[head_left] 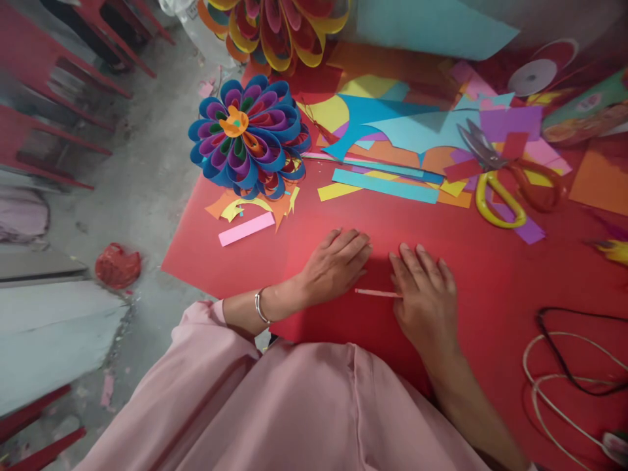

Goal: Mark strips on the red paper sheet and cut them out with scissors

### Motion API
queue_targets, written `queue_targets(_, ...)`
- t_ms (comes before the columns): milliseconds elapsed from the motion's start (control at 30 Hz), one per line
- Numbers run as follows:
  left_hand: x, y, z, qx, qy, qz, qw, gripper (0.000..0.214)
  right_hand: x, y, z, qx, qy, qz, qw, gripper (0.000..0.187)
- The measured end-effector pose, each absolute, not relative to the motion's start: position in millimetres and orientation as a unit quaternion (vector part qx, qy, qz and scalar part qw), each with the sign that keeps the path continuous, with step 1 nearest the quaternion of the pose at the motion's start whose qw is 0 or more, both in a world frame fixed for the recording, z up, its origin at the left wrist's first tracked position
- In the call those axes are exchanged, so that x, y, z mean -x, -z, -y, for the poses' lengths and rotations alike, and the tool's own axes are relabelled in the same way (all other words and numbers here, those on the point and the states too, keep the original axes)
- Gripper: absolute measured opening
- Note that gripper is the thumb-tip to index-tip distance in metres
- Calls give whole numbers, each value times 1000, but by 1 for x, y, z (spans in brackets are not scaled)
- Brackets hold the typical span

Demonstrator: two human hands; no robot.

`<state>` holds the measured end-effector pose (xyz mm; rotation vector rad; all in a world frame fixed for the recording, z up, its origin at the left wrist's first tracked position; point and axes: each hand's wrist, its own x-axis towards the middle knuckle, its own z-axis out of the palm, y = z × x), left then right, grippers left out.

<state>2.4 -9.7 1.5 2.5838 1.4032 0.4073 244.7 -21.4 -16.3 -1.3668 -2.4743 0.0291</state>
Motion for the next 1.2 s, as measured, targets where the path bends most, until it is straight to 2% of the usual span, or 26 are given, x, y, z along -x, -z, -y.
queue_targets(667,-1,0,10,-864,-142,-473,97,40,-243,15,22,487,-29,857,165,50)
queue_targets(800,1,-1,11,-860,-151,-477,97,40,-239,9,25,503,-53,850,147,45)
queue_targets(1200,2,3,10,-859,-181,-471,82,47,-235,8,25,531,-88,836,107,46)
